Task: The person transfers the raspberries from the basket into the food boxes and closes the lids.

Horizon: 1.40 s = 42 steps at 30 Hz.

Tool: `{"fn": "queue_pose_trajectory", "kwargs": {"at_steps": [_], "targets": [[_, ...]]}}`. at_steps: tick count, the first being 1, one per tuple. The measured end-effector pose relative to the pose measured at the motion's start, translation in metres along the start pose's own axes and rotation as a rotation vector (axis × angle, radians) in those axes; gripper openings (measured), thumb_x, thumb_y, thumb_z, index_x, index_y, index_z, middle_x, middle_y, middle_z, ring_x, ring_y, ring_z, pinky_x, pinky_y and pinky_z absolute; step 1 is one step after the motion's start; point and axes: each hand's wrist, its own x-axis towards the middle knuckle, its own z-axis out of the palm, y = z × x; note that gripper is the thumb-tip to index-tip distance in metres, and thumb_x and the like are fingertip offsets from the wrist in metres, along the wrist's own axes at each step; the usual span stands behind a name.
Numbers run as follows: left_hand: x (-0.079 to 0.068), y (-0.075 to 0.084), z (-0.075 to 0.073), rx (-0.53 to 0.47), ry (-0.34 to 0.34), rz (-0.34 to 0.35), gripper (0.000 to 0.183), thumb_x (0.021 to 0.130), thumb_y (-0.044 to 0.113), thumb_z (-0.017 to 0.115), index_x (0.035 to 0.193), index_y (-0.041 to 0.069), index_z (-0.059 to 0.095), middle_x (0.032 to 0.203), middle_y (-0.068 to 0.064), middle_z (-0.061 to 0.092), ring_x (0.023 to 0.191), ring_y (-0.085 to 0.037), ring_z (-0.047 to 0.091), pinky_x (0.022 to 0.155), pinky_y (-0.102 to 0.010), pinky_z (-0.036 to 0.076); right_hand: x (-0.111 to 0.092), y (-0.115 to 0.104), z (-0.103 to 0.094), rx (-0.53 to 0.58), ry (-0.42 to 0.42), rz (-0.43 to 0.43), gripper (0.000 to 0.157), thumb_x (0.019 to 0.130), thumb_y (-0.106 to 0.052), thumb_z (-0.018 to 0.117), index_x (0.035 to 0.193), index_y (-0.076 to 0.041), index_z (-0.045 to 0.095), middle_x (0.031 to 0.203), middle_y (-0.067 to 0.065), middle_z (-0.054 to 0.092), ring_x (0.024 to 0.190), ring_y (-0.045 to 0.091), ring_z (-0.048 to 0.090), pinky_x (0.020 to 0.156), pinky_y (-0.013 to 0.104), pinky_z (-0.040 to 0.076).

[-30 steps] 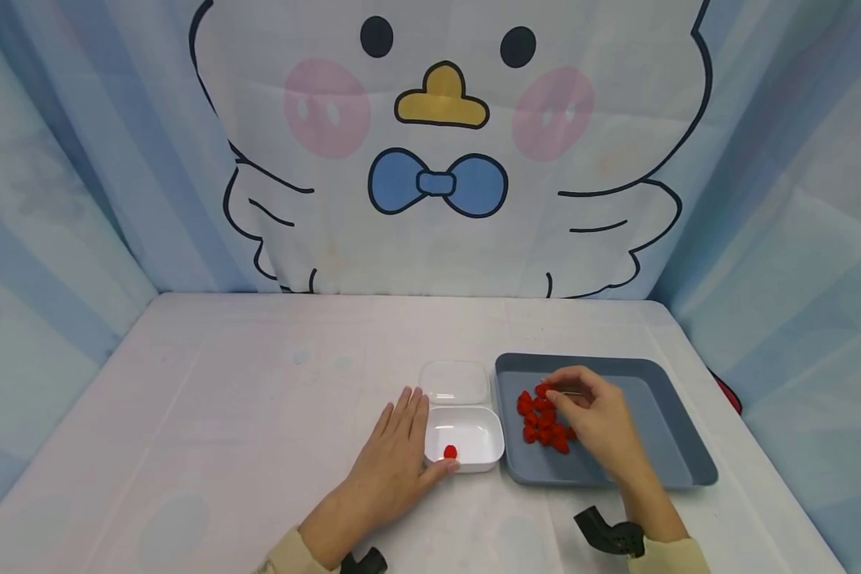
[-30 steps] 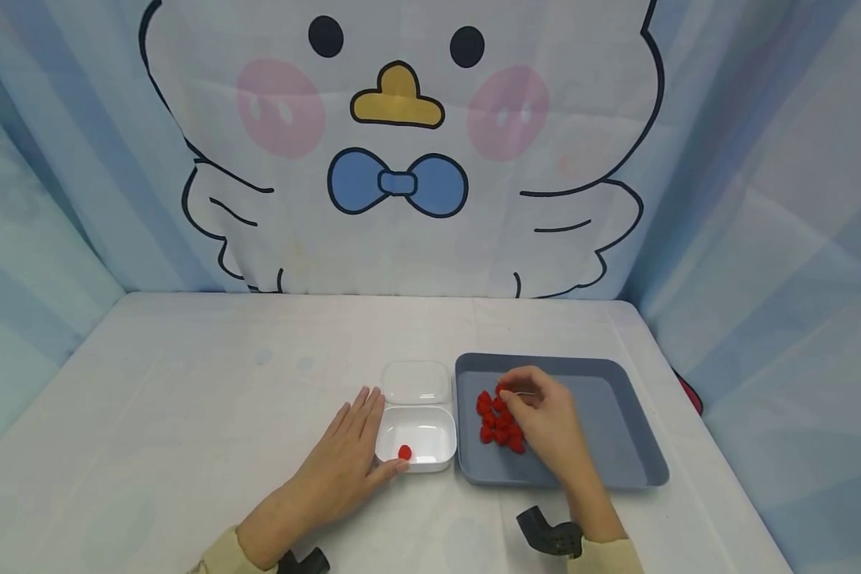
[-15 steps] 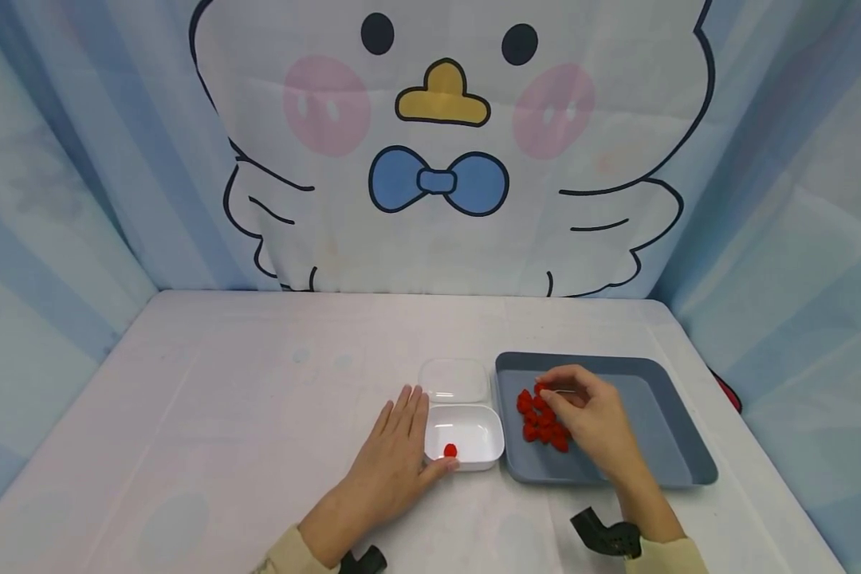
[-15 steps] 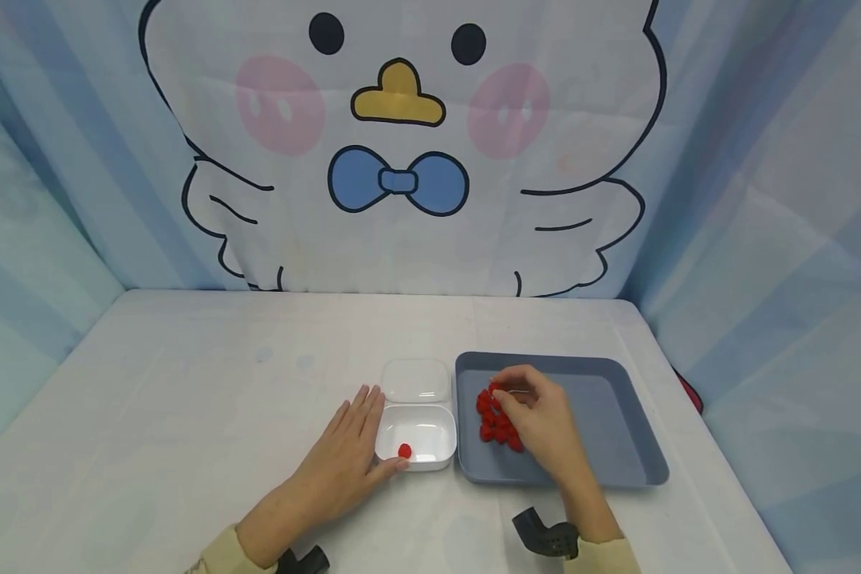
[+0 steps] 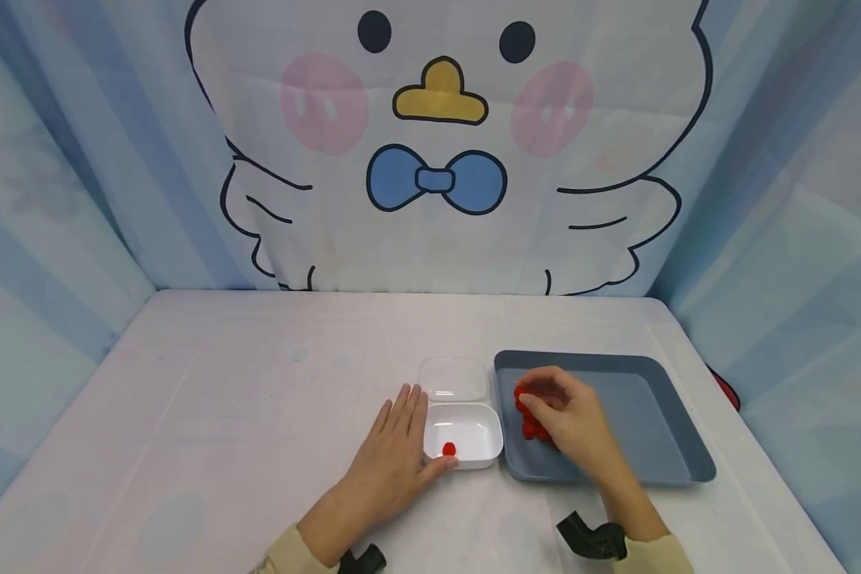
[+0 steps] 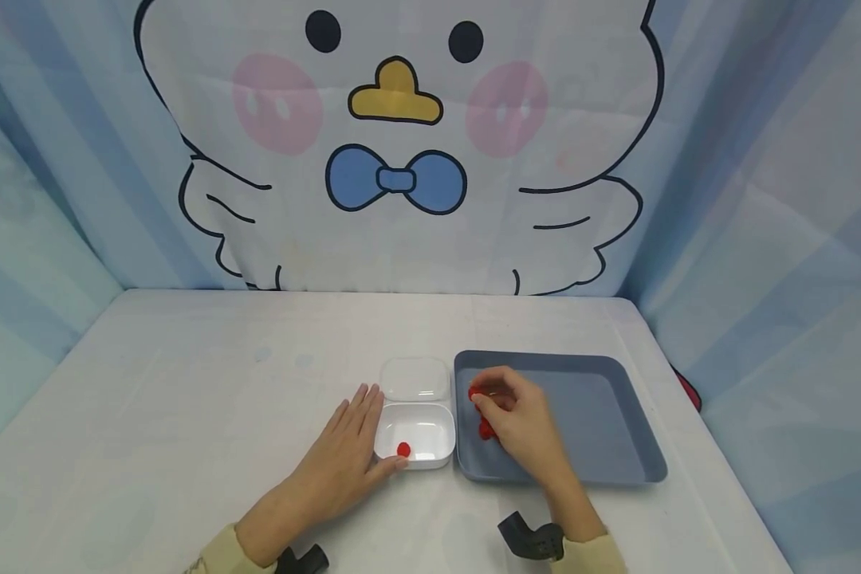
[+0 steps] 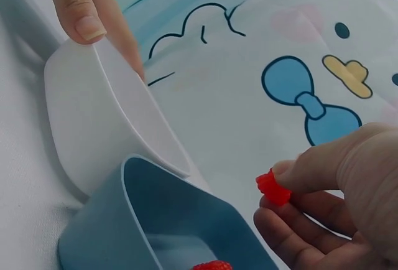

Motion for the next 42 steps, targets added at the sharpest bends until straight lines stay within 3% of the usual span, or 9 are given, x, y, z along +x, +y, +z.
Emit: {"fn": "queue_pose_trajectory", "kwargs": {"at_steps": [8,21,30,36,42], "targets": [[0.001,0.0,-0.001,0.007,0.009,0.002,0.094,0.093,0.065,0.05,0.153,-0.004,0.026,0.16,-0.02,0.029,0.152,-0.035,0.022,0.123,-0.051,0.023,0.0,-0.001,0.01,0.028,-0.032,-0.033,0.028,0.09,-0.004,0.071,0.117,-0.003,0.065,0.107,0.008,0.071,0.094,0.018,0.068,0.076,0.019,0.058],[0.0,-0.001,0.001,0.011,0.022,0.014,0.094,0.094,0.064,0.049,0.153,-0.005,0.026,0.161,-0.021,0.029,0.152,-0.034,0.022,0.123,-0.052,0.022,-0.004,-0.006,0.026,0.069,-0.085,-0.084,0.026,0.089,-0.003,0.072,0.114,-0.004,0.066,0.104,0.005,0.071,0.092,0.018,0.07,0.074,0.022,0.058],[0.0,0.0,-0.001,0.018,0.025,0.022,0.091,0.096,0.061,0.049,0.153,-0.006,0.026,0.161,-0.021,0.028,0.152,-0.035,0.021,0.123,-0.052,0.022,-0.006,-0.011,0.041,0.032,-0.111,-0.095,0.025,0.089,-0.004,0.072,0.113,-0.007,0.067,0.106,0.001,0.071,0.096,0.014,0.068,0.085,0.021,0.057],[0.0,0.002,-0.002,0.038,0.019,0.026,0.089,0.096,0.06,0.049,0.153,-0.006,0.026,0.161,-0.021,0.028,0.152,-0.034,0.022,0.123,-0.051,0.022,-0.008,-0.014,0.05,-0.062,-0.091,-0.177,0.024,0.087,-0.004,0.074,0.109,-0.011,0.068,0.102,-0.003,0.071,0.09,0.009,0.068,0.085,0.029,0.059],[0.0,0.003,-0.003,0.06,0.011,0.021,0.089,0.096,0.061,0.048,0.152,-0.006,0.028,0.161,-0.02,0.029,0.152,-0.033,0.024,0.123,-0.05,0.024,-0.009,-0.012,0.06,-0.12,-0.093,-0.278,0.025,0.085,-0.002,0.075,0.108,-0.007,0.069,0.101,-0.001,0.071,0.088,0.008,0.067,0.083,0.03,0.06]]}}
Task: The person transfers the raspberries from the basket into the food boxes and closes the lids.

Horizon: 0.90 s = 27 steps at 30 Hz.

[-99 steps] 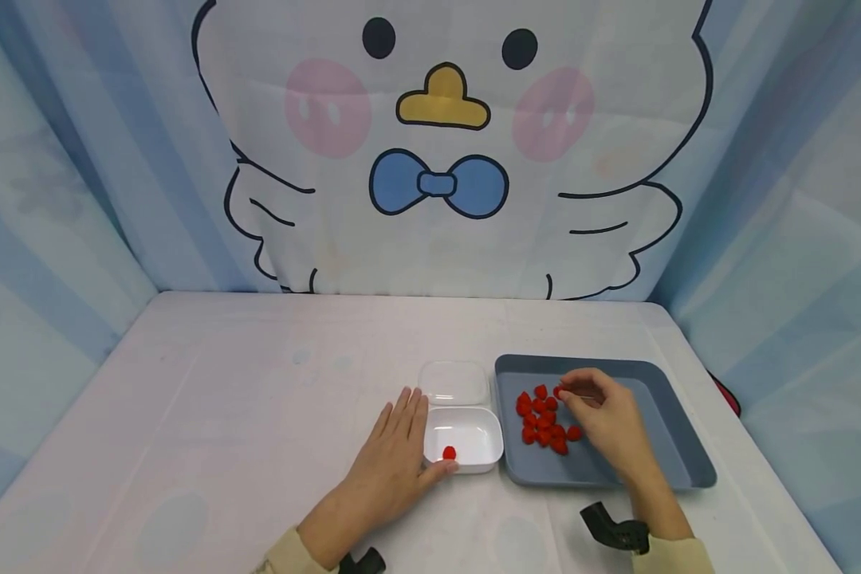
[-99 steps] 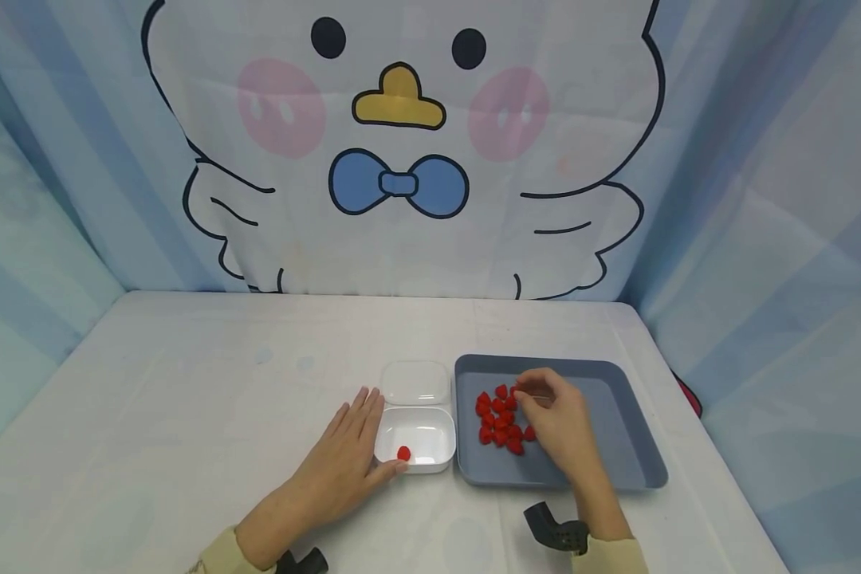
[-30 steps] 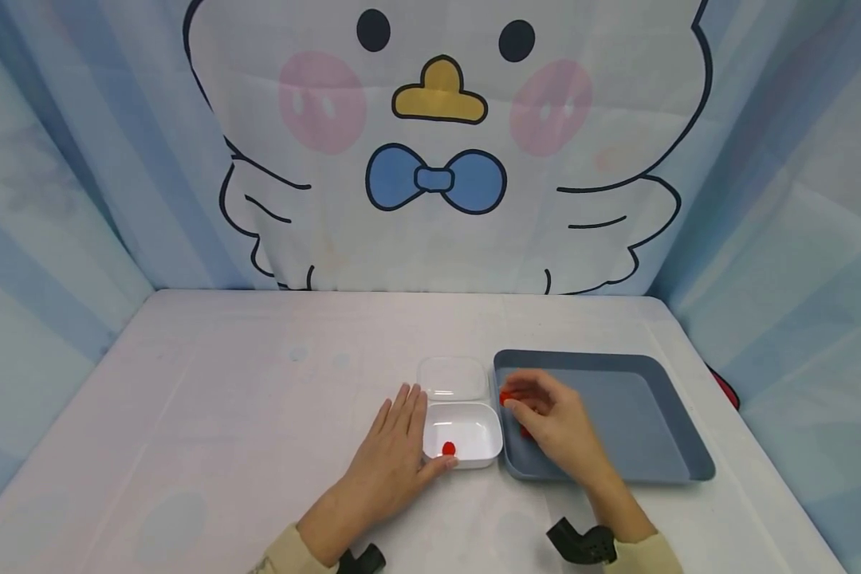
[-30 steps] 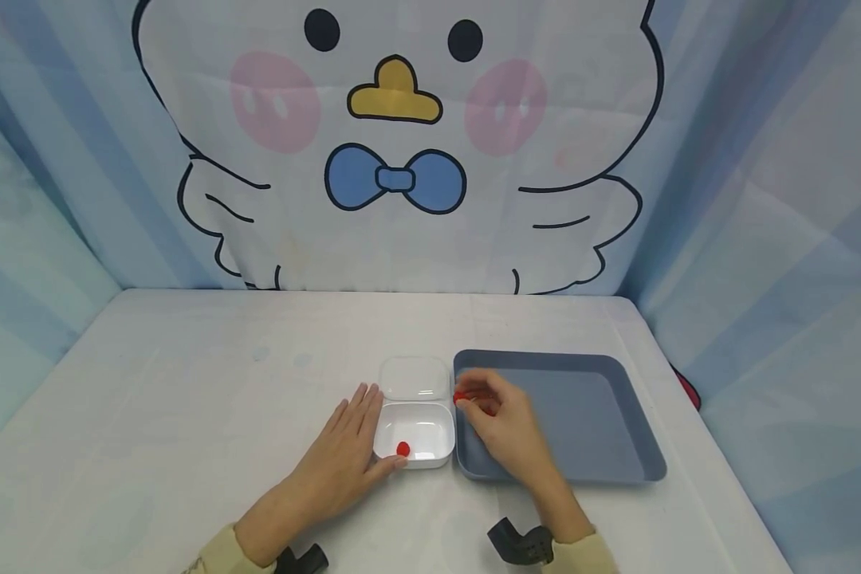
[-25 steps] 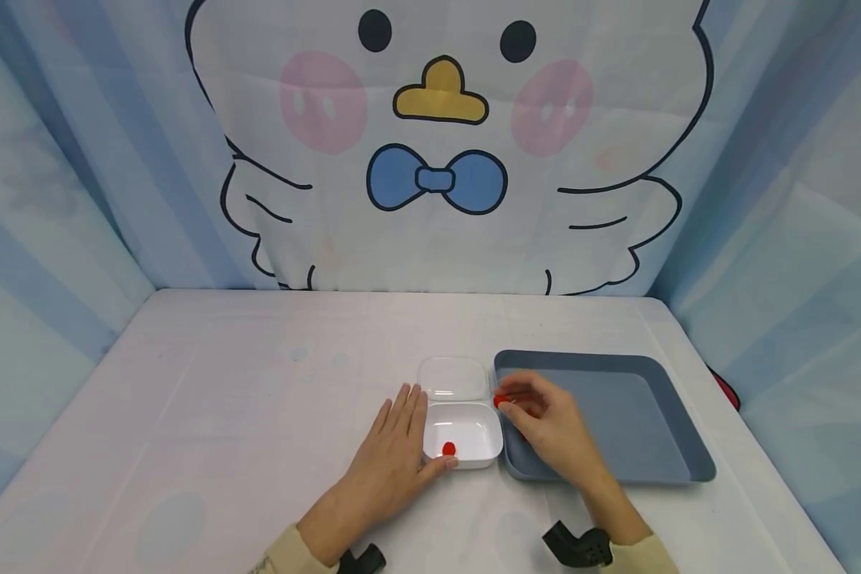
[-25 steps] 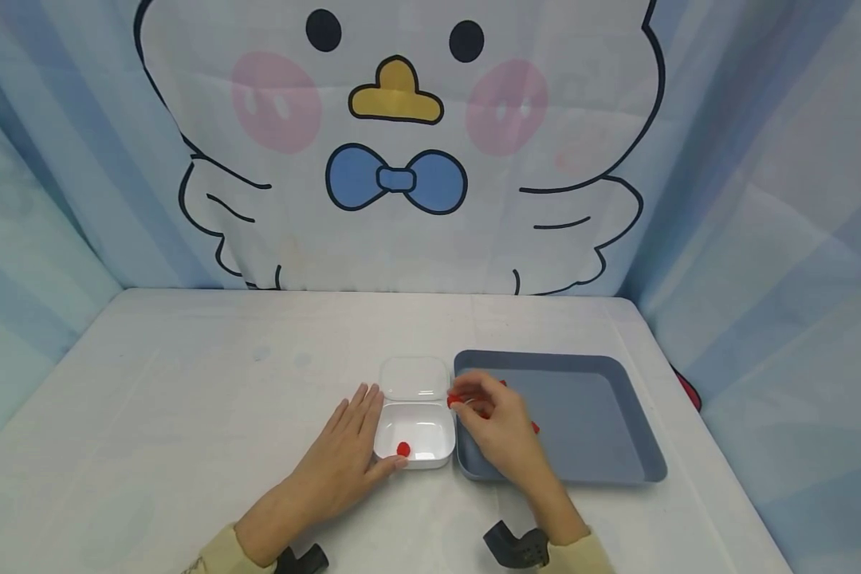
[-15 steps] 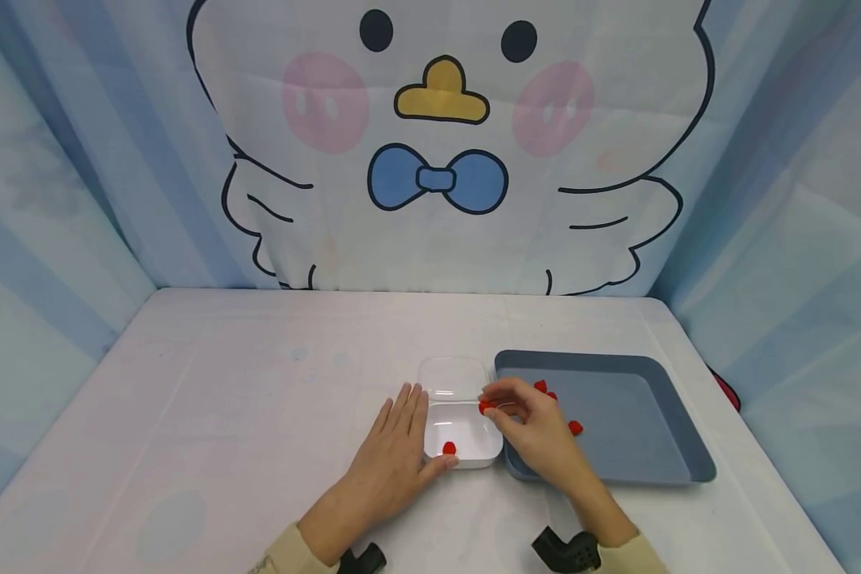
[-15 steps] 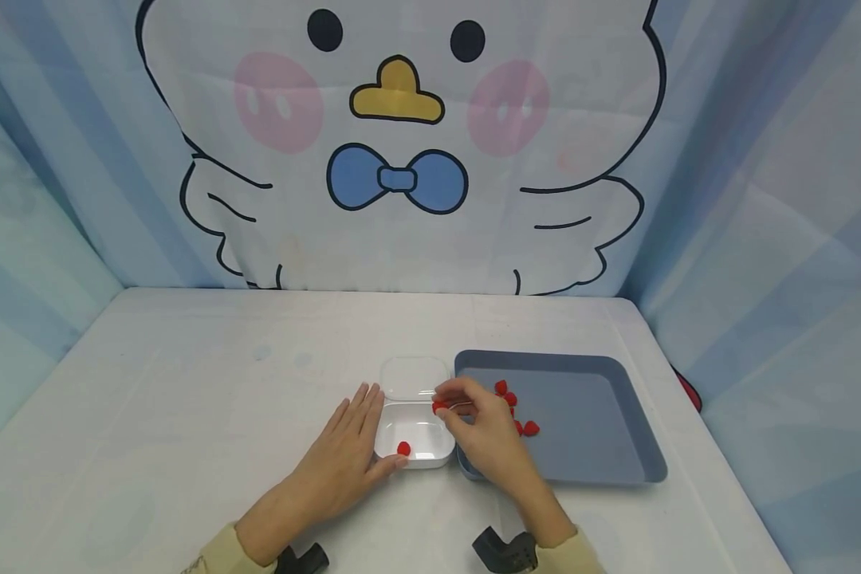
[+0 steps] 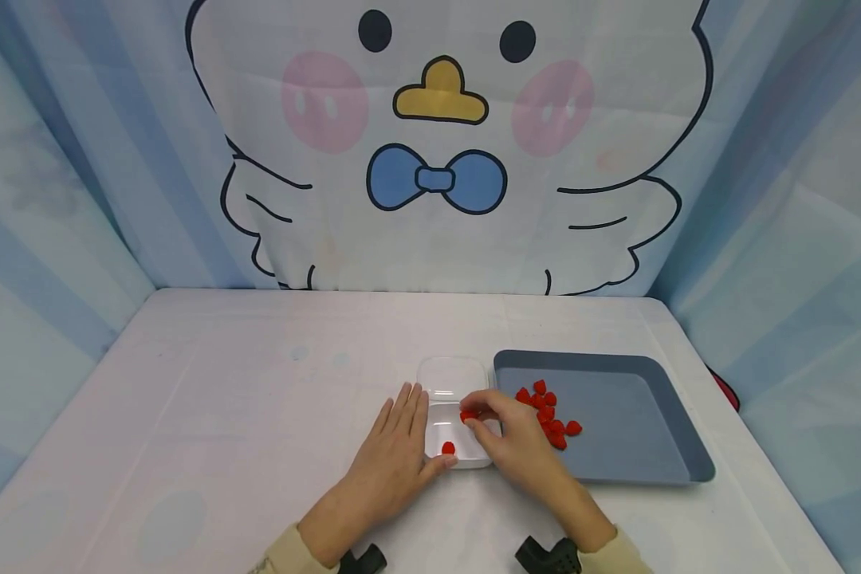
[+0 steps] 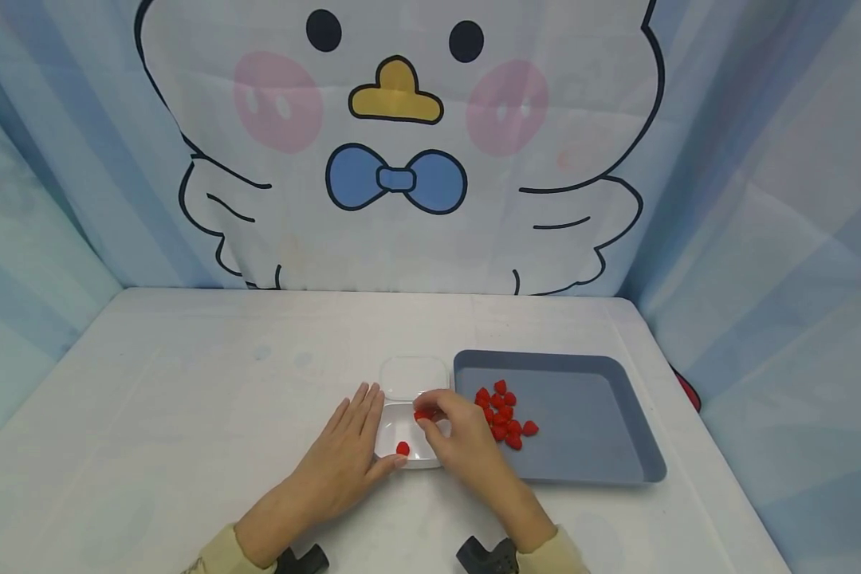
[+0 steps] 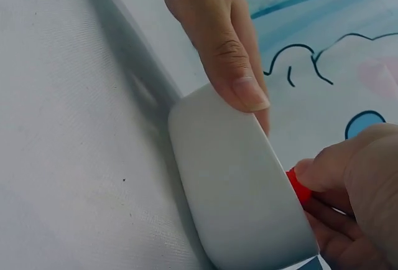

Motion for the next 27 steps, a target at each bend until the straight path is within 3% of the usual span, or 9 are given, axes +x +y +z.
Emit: {"fn": "queue_pose_trajectory", "kwargs": {"at_steps": [8,27], "targets": [[0.0,0.001,-0.001,-0.002,-0.002,0.001,0.089,0.096,0.06,0.048,0.152,-0.006,0.028,0.161,-0.02,0.029,0.152,-0.033,0.023,0.123,-0.05,0.024,-0.002,0.001,0.006,-0.069,-0.009,-0.075,0.025,0.084,-0.002,0.076,0.107,-0.005,0.069,0.101,0.001,0.071,0.087,0.008,0.065,0.08,0.027,0.06],[0.0,0.001,-0.002,-0.009,0.009,0.009,0.088,0.097,0.058,0.049,0.152,-0.008,0.027,0.16,-0.022,0.029,0.152,-0.035,0.023,0.123,-0.05,0.023,-0.002,-0.002,0.012,-0.192,-0.033,-0.095,0.023,0.083,-0.002,0.077,0.104,-0.01,0.071,0.099,-0.002,0.072,0.089,0.011,0.065,0.083,0.028,0.059]]}}
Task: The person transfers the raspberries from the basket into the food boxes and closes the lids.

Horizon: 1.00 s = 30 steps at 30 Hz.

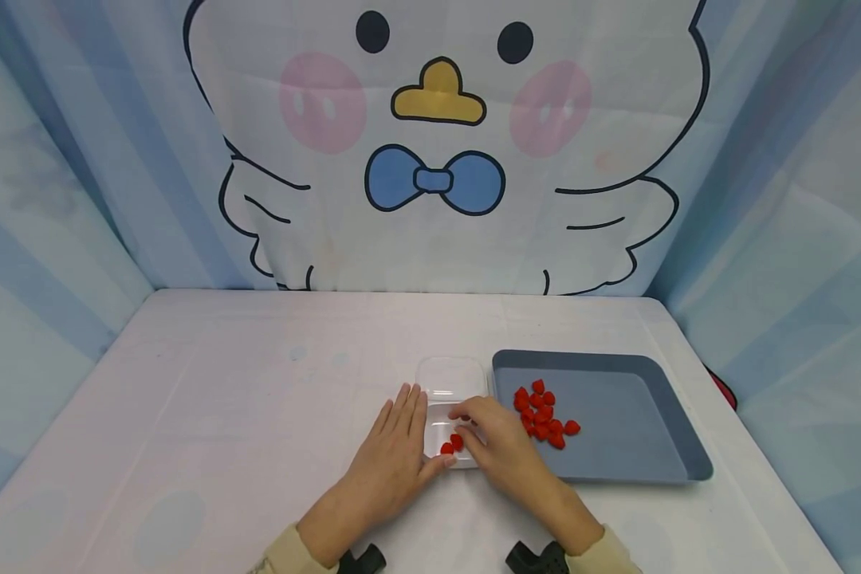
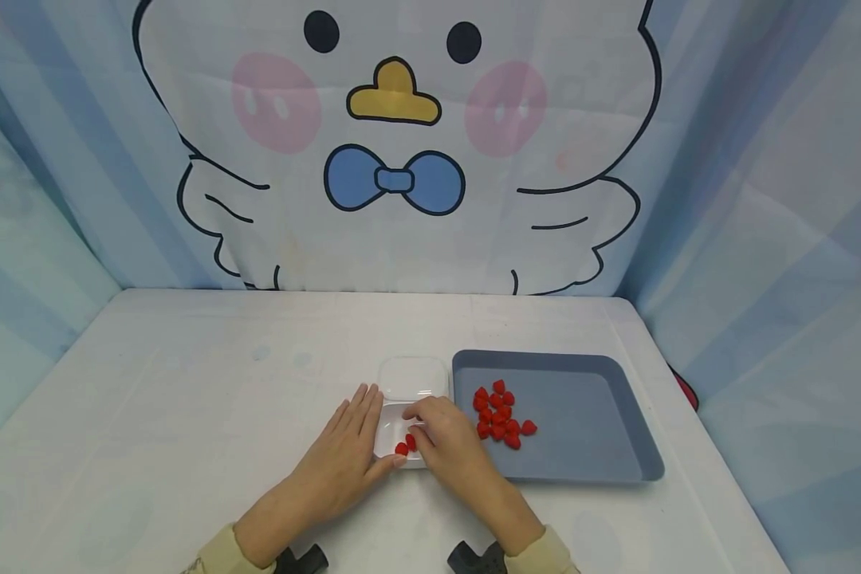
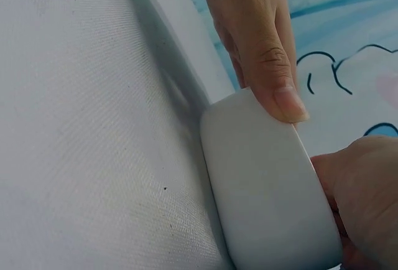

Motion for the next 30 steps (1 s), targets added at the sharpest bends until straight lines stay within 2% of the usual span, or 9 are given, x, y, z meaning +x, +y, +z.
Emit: {"fn": "queue_pose_trajectory", "kwargs": {"at_steps": [6,12,18,27,30], "targets": [[-0.001,0.001,0.0,0.008,-0.011,0.003,0.089,0.097,0.059,0.047,0.152,-0.007,0.027,0.16,-0.022,0.029,0.152,-0.034,0.023,0.122,-0.049,0.024,-0.001,0.001,-0.004,0.065,0.016,0.021,0.021,0.085,0.0,0.074,0.104,-0.009,0.07,0.1,-0.001,0.072,0.086,0.008,0.065,0.079,0.028,0.06],[0.0,0.001,0.001,0.005,0.002,0.006,0.088,0.097,0.06,0.048,0.151,-0.008,0.029,0.159,-0.022,0.031,0.151,-0.035,0.025,0.122,-0.05,0.026,0.0,0.003,-0.017,0.142,0.058,0.066,0.017,0.088,-0.004,0.072,0.103,-0.01,0.072,0.099,-0.001,0.073,0.085,0.006,0.064,0.078,0.028,0.059],[0.001,0.001,0.002,0.009,0.019,0.012,0.089,0.097,0.06,0.048,0.151,-0.008,0.03,0.158,-0.023,0.033,0.151,-0.036,0.026,0.121,-0.051,0.026,0.0,0.013,-0.03,0.144,0.132,0.063,0.018,0.087,-0.002,0.073,0.102,-0.01,0.071,0.099,0.001,0.073,0.086,0.007,0.066,0.078,0.027,0.06],[0.001,0.001,0.003,-0.01,0.009,-0.007,0.089,0.096,0.058,0.051,0.151,-0.007,0.029,0.159,-0.022,0.032,0.151,-0.036,0.024,0.122,-0.051,0.024,-0.001,0.028,-0.046,0.15,0.205,0.152,0.018,0.089,0.001,0.069,0.105,-0.008,0.07,0.103,0.002,0.072,0.086,0.013,0.068,0.07,0.022,0.057],[0.0,0.001,0.003,-0.014,0.011,-0.006,0.089,0.096,0.059,0.051,0.151,-0.007,0.029,0.159,-0.023,0.032,0.151,-0.036,0.024,0.122,-0.052,0.024,-0.002,0.033,-0.052,0.161,0.228,0.17,0.017,0.09,0.001,0.067,0.105,-0.007,0.07,0.102,0.003,0.073,0.087,0.012,0.068,0.073,0.02,0.056]]}}
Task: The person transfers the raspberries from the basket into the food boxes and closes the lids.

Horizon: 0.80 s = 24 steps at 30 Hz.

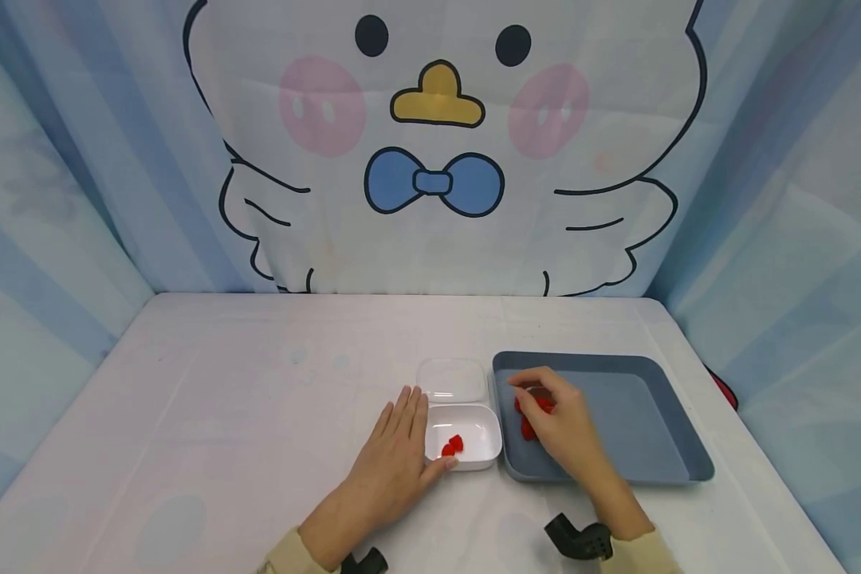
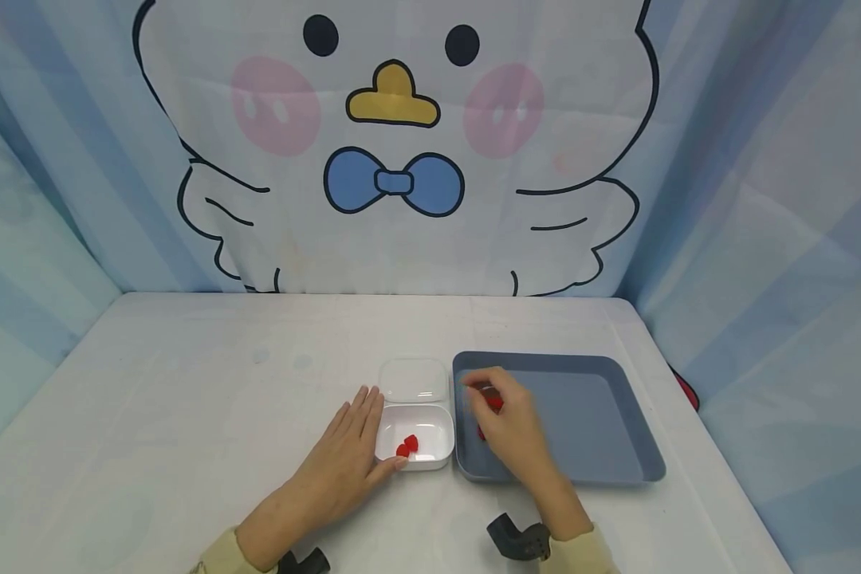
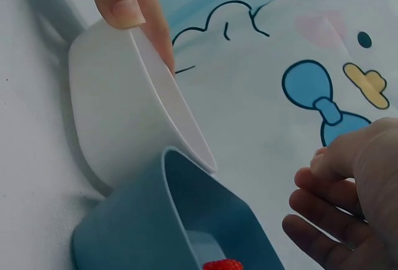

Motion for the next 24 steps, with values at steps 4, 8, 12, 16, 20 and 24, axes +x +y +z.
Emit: {"fn": "queue_pose_trajectory", "kwargs": {"at_steps": [4,8,12,16,20,24], "targets": [[0.0,0.001,0.0,0.003,-0.01,-0.004,0.09,0.096,0.06,0.05,0.152,-0.007,0.028,0.16,-0.022,0.03,0.152,-0.036,0.022,0.122,-0.052,0.023,0.002,0.007,-0.008,-0.01,0.042,0.014,0.015,0.092,0.0,0.066,0.104,-0.007,0.071,0.101,0.004,0.073,0.088,0.01,0.067,0.079,0.013,0.052],[0.0,0.0,-0.001,0.005,-0.022,-0.01,0.09,0.096,0.06,0.049,0.152,-0.007,0.027,0.16,-0.022,0.03,0.152,-0.036,0.022,0.123,-0.052,0.023,0.003,0.013,-0.014,-0.032,0.07,0.054,0.014,0.092,-0.001,0.065,0.104,-0.007,0.071,0.1,0.006,0.073,0.088,0.006,0.065,0.081,0.007,0.049],[0.0,0.001,-0.001,0.003,-0.032,-0.017,0.09,0.096,0.06,0.05,0.152,-0.007,0.027,0.16,-0.022,0.029,0.152,-0.036,0.022,0.123,-0.052,0.023,0.003,0.019,-0.018,-0.054,0.075,0.073,0.014,0.092,-0.002,0.066,0.104,-0.006,0.07,0.1,0.006,0.073,0.089,0.004,0.065,0.081,0.007,0.05],[0.001,0.001,-0.001,0.003,-0.046,-0.025,0.091,0.095,0.061,0.049,0.153,-0.006,0.026,0.161,-0.021,0.028,0.152,-0.036,0.021,0.123,-0.052,0.022,0.003,0.025,-0.019,-0.067,0.079,0.081,0.013,0.092,-0.001,0.066,0.104,-0.005,0.07,0.099,0.007,0.072,0.088,0.006,0.065,0.081,0.008,0.051],[0.001,0.001,0.0,0.001,-0.055,-0.033,0.092,0.095,0.062,0.049,0.153,-0.005,0.025,0.161,-0.021,0.028,0.153,-0.035,0.02,0.123,-0.052,0.022,0.003,0.029,-0.02,-0.088,0.081,0.103,0.012,0.092,-0.002,0.066,0.103,-0.004,0.07,0.098,0.008,0.072,0.087,0.009,0.066,0.08,0.008,0.051],[0.001,0.002,0.0,0.002,-0.05,-0.031,0.092,0.095,0.062,0.05,0.153,-0.005,0.025,0.161,-0.021,0.028,0.152,-0.036,0.02,0.123,-0.052,0.022,0.002,0.032,-0.021,-0.108,0.075,0.122,0.012,0.093,-0.002,0.065,0.104,-0.002,0.069,0.099,0.01,0.073,0.088,0.018,0.068,0.08,0.009,0.051]]}}
